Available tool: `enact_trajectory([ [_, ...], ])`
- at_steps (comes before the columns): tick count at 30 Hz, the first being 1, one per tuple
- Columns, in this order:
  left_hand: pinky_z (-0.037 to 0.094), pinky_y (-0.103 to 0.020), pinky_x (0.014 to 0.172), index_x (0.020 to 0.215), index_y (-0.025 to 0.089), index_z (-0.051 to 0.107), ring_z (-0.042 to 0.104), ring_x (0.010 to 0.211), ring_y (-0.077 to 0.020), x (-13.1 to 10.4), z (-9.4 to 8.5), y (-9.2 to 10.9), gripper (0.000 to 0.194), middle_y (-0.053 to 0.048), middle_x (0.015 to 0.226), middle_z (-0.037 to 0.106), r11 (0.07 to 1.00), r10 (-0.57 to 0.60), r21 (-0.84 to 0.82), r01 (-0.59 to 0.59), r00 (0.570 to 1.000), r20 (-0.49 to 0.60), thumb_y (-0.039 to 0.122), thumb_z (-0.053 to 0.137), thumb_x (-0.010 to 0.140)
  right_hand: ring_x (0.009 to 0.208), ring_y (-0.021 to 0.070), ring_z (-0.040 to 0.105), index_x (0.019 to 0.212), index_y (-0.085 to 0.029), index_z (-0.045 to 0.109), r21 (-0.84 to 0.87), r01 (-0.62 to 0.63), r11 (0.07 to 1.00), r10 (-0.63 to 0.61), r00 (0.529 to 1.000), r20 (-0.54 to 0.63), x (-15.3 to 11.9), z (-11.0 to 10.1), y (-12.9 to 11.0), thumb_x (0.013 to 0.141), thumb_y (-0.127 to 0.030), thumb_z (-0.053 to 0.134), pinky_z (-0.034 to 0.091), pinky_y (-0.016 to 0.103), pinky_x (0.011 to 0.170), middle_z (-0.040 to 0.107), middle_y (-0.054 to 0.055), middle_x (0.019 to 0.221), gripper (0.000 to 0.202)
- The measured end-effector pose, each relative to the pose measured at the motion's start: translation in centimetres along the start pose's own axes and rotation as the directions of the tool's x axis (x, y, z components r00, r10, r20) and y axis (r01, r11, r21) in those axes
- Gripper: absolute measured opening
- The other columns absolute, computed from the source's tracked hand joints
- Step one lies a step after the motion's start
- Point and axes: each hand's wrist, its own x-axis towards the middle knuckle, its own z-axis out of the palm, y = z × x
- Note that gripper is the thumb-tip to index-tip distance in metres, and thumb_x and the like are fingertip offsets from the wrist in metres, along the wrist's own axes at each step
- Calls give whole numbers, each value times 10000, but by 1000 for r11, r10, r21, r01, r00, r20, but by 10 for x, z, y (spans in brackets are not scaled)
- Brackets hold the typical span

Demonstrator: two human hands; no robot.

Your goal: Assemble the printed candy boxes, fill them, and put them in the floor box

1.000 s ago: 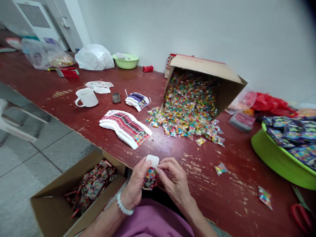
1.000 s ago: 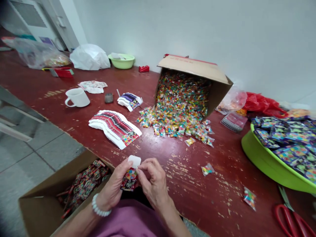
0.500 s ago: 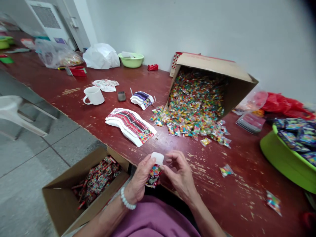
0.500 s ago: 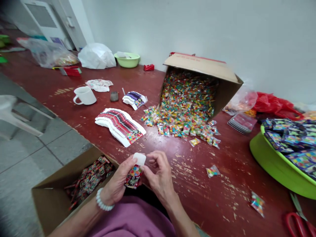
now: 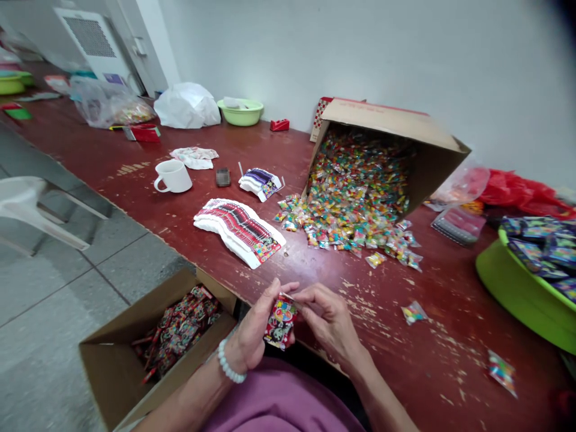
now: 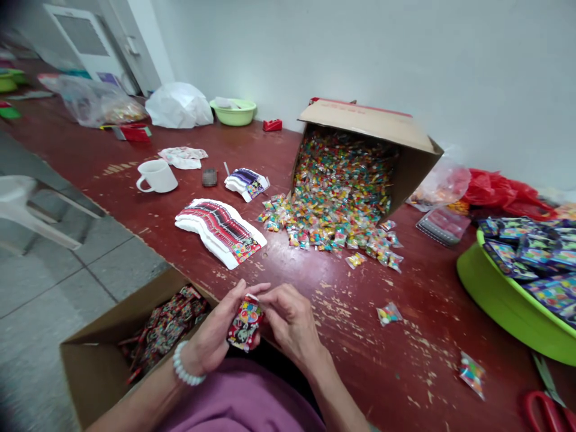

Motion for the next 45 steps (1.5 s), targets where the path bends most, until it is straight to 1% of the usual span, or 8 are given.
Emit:
enact_trajectory([
  [5, 478, -216, 469, 1222, 189, 674, 608, 564, -133, 3, 0, -3, 451, -69, 932, 721, 994, 86, 70, -85, 996, -13, 455, 618, 862, 803, 172, 653, 877, -214, 718, -27, -37, 999, 37, 999, 6, -3, -3, -8, 915, -290, 607, 506, 284, 746, 700, 38, 858, 140],
  [17, 488, -244, 476, 1302, 177, 627, 597, 509, -141, 3, 0, -5, 632, -92, 872, 750, 997, 36, 68, -39, 998, 43, 629, 485, 883, 632, 170, 659, 729, -176, 664, 335, -306, 891, 314, 949, 32, 8, 6, -5, 832, -365, 701, 531, 292, 579, 744, 53, 823, 219],
  [24, 526, -263, 563, 1137, 158, 722, 642, 594, -150, 5, -2, -5, 375, -74, 962, 755, 999, 8, -48, -6, 999, 37, 371, 588, 859, 1004, 209, 630, 974, -239, 659, -24, 81, 996, -79, 995, 57, -9, 3, -11, 898, -251, 631, 490, 353, 880, 677, 63, 1051, 82],
  [30, 486, -319, 957, 1078, 129, 726, 668, 1040, -235, 9, -8, -6, 313, -86, 1040, 747, 982, 53, -179, -58, 998, -29, 306, 609, 847, 1193, 331, 488, 1376, -214, 392, -393, 144, 908, -120, 989, 86, -26, 33, 1, 634, -283, 835, 417, 482, 979, 513, 159, 1336, 867],
  [33, 458, -334, 1006, 1113, 137, 709, 642, 1107, -246, 9, -17, -5, 341, -85, 1111, 729, 980, 113, -155, -121, 992, -63, 337, 657, 841, 1173, 342, 480, 1402, -187, 354, -495, 124, 860, -92, 992, 89, -20, 48, 1, 606, -201, 782, 405, 498, 970, 502, 166, 1347, 903],
  [37, 476, -319, 983, 1053, 137, 715, 653, 1077, -238, 6, -34, -4, 346, -83, 1112, 727, 969, 205, -115, -221, 970, -133, 407, 671, 841, 1113, 306, 510, 1262, -196, 464, -450, 132, 883, -91, 989, 113, -1, 67, -3, 613, -186, 721, 429, 450, 930, 544, 132, 1263, 698],
  [42, 566, -347, 738, 1209, 195, 632, 705, 873, -249, -13, -91, 4, 504, -73, 1002, 736, 935, 340, 224, -276, 879, -335, 550, 590, 853, 1190, 303, 486, 1415, -220, 333, -268, 216, 939, -131, 945, 301, 40, 69, 18, 578, -437, 846, 451, 429, 959, 469, 132, 1343, 1005],
  [45, 470, -405, 996, 1158, 193, 666, 591, 1180, -295, -29, -142, 12, 540, -100, 1248, 664, 736, 560, 643, -213, 725, -401, 615, 510, 860, 1163, 294, 508, 1375, -191, 403, -377, 90, 922, -86, 996, 28, 80, 57, 51, 775, -438, 728, 442, 444, 972, 514, 149, 1275, 726],
])
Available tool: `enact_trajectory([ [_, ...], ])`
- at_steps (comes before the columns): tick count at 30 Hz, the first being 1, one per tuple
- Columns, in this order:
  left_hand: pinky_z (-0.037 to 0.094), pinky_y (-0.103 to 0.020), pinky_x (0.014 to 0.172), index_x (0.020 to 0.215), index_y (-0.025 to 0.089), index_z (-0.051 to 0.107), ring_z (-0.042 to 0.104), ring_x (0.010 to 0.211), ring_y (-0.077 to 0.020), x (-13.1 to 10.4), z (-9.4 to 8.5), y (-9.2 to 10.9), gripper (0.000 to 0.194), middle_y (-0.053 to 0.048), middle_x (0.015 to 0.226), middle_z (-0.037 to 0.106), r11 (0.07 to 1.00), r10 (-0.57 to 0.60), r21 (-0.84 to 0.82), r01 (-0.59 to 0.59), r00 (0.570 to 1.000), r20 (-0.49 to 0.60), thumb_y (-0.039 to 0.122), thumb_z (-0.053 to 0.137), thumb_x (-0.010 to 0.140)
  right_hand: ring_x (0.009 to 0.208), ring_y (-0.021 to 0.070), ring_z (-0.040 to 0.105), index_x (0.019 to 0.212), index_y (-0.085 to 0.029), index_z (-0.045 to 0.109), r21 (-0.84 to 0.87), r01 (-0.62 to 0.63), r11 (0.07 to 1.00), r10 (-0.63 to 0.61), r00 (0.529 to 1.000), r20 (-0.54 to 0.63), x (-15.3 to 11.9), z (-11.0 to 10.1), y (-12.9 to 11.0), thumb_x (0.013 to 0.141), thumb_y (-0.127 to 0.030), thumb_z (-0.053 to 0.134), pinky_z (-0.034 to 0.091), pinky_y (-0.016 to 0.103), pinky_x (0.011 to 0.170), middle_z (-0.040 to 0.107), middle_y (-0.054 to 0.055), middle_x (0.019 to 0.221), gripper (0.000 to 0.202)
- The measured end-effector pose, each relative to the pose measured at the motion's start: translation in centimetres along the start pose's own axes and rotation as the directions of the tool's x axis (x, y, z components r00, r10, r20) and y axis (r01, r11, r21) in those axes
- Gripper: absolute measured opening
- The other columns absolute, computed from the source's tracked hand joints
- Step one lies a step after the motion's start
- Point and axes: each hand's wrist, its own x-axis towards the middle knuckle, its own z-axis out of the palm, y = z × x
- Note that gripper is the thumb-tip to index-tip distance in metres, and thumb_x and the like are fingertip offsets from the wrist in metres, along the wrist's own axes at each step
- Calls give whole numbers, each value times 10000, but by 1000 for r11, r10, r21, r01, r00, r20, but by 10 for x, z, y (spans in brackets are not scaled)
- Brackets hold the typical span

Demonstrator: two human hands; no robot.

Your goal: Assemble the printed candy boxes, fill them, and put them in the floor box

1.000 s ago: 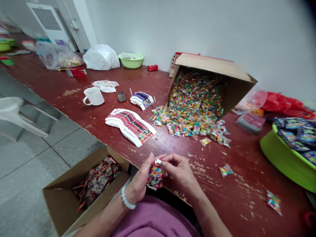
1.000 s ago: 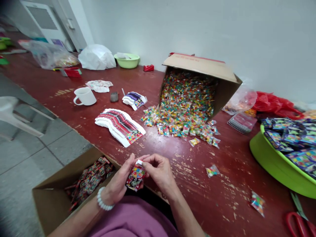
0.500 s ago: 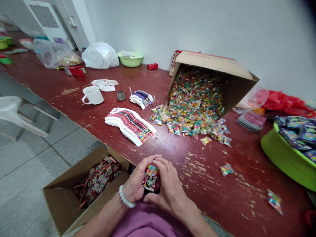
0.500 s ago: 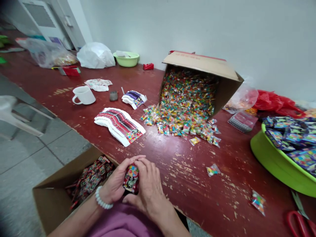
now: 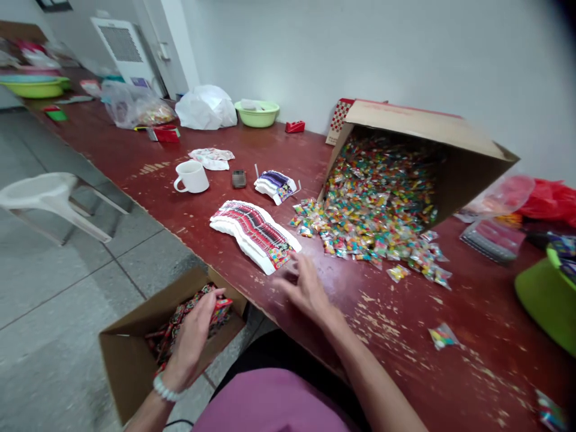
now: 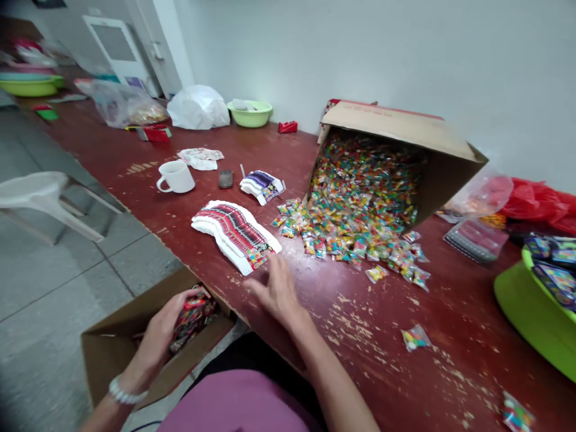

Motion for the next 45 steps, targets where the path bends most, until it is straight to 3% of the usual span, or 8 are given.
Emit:
enact_trajectory([
  [8, 385, -426, 1075, 1205, 209, 623, 546, 1227, -291, 13, -23, -17, 493, -83, 1293, 636, 988, 44, 149, -41, 999, -19, 548, 549, 855, 1129, 367, 482, 1216, -174, 586, -347, -332, 877, 290, 942, -169, 48, 12, 34, 723, -567, 735, 388, 495, 918, 541, 174, 1242, 648],
  [14, 408, -428, 1030, 1203, 196, 626, 595, 1134, -278, 10, 8, 11, 454, -101, 1226, 662, 965, 180, 192, -176, 984, -3, 498, 516, 883, 1117, 371, 472, 977, -178, 625, 137, -455, 880, 475, 835, -278, 48, 15, 28, 579, -540, 799, 349, 501, 927, 590, 138, 1091, 565],
  [22, 425, -355, 971, 1209, 195, 617, 602, 1085, -241, 7, 32, 55, 408, -91, 1199, 667, 980, 194, -92, -179, 962, 192, 450, 564, 896, 669, 174, 579, 780, -194, 598, 514, -384, 767, 422, 905, 47, 14, -47, 5, 709, -572, 701, 460, 289, 644, 644, 18, 724, 399],
  [24, 444, -366, 952, 1198, 180, 629, 629, 1073, -254, 2, 45, 64, 422, -109, 1181, 687, 947, 121, -317, 54, 854, 507, 467, 554, 899, 678, 160, 584, 783, -197, 615, 612, -390, 688, 368, 914, 169, -2, -62, -10, 716, -500, 756, 467, 276, 655, 656, 12, 738, 340],
  [28, 531, -410, 796, 1165, 128, 639, 727, 837, -293, -14, 74, 65, 529, -154, 965, 743, 728, 148, -325, 604, 324, 934, 476, 701, 771, 641, 133, 559, 804, -208, 624, 735, -440, 516, 279, 897, 341, -27, -75, -33, 775, -417, 766, 452, 246, 610, 642, -5, 725, 255],
  [30, 556, -383, 711, 1142, 112, 649, 737, 724, -278, -22, 84, 62, 569, -128, 852, 742, 666, 165, -287, 689, 239, 957, 439, 783, 697, 641, 124, 552, 815, -204, 625, 749, -452, 484, 278, 891, 359, -34, -76, -38, 794, -407, 758, 448, 235, 601, 633, -5, 733, 244],
  [41, 534, -301, 587, 858, 91, 710, 702, 591, -219, -36, 100, 77, 328, -101, 724, 713, 836, 2, -319, 447, 579, 815, 388, 771, 731, 393, 101, 509, 1138, -235, 595, 824, -515, 237, 254, 851, 459, -64, -70, -54, 806, -447, 732, 455, 245, 421, 581, -46, 618, 417],
  [45, 515, -279, 624, 822, 100, 689, 661, 619, -173, -34, 107, 76, 307, -65, 705, 689, 888, 15, -309, 340, 651, 759, 392, 756, 758, 408, 111, 507, 845, -188, 659, 811, -425, 402, 343, 891, 297, -71, -60, -45, 836, -454, 691, 434, 234, 426, 516, -54, 510, 268],
])
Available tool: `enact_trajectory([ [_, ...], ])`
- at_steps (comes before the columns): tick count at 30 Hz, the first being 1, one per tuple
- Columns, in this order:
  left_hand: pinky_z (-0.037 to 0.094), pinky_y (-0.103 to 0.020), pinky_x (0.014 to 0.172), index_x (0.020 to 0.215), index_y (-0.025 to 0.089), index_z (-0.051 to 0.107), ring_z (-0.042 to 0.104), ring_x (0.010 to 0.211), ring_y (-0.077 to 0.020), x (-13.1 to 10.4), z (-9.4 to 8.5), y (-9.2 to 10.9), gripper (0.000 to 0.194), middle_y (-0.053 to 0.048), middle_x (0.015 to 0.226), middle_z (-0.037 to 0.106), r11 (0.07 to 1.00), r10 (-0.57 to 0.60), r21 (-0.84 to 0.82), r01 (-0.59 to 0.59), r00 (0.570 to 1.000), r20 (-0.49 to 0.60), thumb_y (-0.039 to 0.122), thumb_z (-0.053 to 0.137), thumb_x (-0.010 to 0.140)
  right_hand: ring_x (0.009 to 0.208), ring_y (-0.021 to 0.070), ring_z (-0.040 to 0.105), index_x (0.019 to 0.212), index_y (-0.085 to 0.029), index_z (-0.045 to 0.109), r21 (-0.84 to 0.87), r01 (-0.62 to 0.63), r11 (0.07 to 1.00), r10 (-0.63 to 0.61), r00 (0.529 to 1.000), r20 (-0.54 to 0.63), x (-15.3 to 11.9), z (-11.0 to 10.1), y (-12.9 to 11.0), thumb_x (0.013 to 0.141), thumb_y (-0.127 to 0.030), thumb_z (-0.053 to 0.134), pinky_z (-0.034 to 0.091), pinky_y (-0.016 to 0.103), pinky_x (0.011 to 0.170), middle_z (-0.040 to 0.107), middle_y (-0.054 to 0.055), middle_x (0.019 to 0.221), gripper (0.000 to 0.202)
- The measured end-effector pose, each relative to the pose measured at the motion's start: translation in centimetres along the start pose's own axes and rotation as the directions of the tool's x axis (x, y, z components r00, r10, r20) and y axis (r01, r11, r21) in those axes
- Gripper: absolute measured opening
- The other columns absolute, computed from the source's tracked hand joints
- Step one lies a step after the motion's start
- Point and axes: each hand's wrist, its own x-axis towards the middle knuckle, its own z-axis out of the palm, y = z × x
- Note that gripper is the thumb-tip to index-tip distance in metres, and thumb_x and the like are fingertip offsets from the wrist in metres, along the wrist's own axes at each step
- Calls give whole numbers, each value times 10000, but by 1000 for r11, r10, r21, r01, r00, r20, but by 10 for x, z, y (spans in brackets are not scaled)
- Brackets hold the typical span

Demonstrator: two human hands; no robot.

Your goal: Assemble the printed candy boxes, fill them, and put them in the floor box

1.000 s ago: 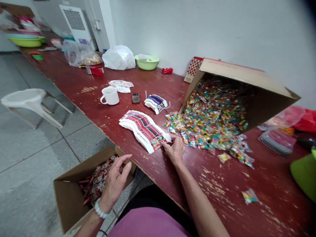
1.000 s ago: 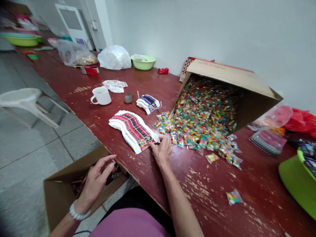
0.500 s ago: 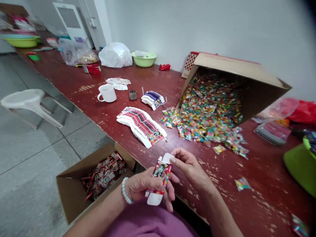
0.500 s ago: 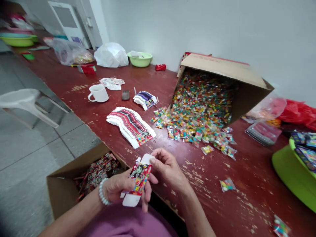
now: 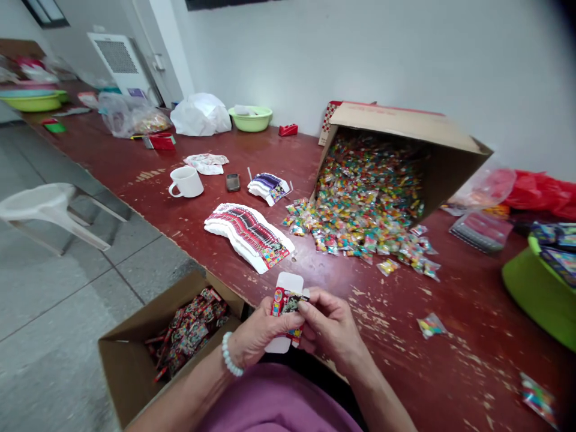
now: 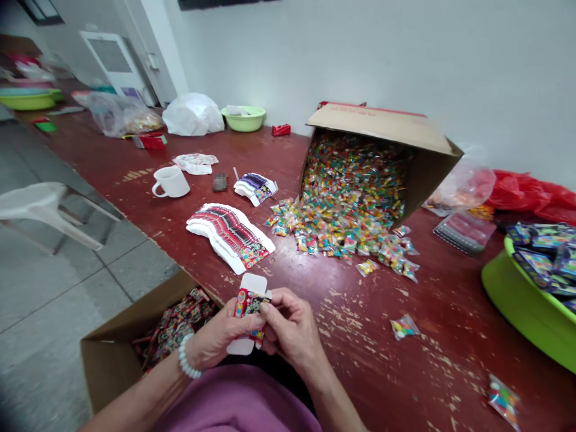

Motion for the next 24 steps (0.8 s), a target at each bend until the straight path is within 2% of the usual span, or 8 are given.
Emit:
enact_trajectory([
  [3, 503, -251, 736, 911, 124, 674, 647, 810, -164, 2, -1, -1, 266, -52, 857, 693, 986, 93, 145, -85, 994, -53, 350, 744, 787, 639, 151, 600, 774, -172, 690, -260, 129, 957, -176, 970, -165, 2, -6, -1, 831, -425, 696, 497, 263, 616, 669, 30, 730, 260],
  [5, 516, -269, 791, 1071, 167, 614, 642, 921, -181, 1, 0, -2, 354, -53, 1004, 686, 971, 171, 192, -145, 977, -130, 310, 753, 778, 694, 164, 606, 788, -170, 692, -321, 120, 939, -192, 960, -204, 1, -9, -4, 844, -426, 678, 496, 268, 658, 690, 41, 777, 262],
  [10, 567, -309, 718, 1286, 246, 408, 676, 795, -177, -6, 7, -4, 597, -47, 1011, 678, 943, 290, 247, -223, 915, -280, 266, 725, 781, 701, 169, 633, 1148, -236, 579, -159, 89, 983, -131, 950, -282, 0, -4, -1, 805, -391, 730, 514, 267, 641, 679, -5, 788, 405],
  [12, 567, -312, 733, 1311, 244, 420, 680, 811, -183, -7, 8, -5, 592, -70, 1074, 677, 935, 304, 269, -229, 910, -283, 271, 705, 793, 734, 166, 638, 1135, -246, 569, -139, 136, 981, -173, 938, -300, 0, -2, 4, 804, -377, 735, 518, 267, 670, 680, -3, 820, 393],
  [15, 553, -307, 768, 1253, 208, 513, 673, 842, -187, -7, 3, -5, 493, -86, 1092, 684, 945, 269, 257, -204, 929, -252, 284, 698, 802, 770, 157, 625, 983, -217, 642, -171, 185, 968, -224, 942, -249, 0, -4, 9, 832, -381, 706, 507, 260, 707, 685, 18, 874, 232],
  [20, 514, -281, 749, 1018, 177, 626, 629, 796, -169, -6, -5, 2, 252, -32, 889, 687, 965, 206, 197, -174, 966, -159, 319, 689, 819, 703, 147, 581, 761, -179, 669, -190, 81, 979, -114, 978, -175, 2, -19, 7, 818, -390, 727, 480, 266, 669, 653, 14, 779, 226],
  [22, 494, -271, 746, 945, 174, 660, 608, 787, -167, -6, -6, 5, 193, -25, 864, 679, 937, 237, 298, -183, 959, -154, 342, 651, 849, 702, 156, 595, 759, -179, 664, -120, 26, 992, -43, 989, -144, 4, -22, 4, 769, -380, 775, 490, 281, 669, 663, 22, 796, 230],
  [24, 478, -259, 743, 894, 172, 680, 591, 789, -165, -5, -6, 6, 192, -26, 856, 673, 896, 271, 402, -190, 950, -154, 354, 624, 871, 672, 148, 598, 903, -201, 671, -48, -6, 999, -1, 991, -137, 6, -22, -1, 709, -353, 827, 489, 273, 647, 658, -1, 775, 292],
])
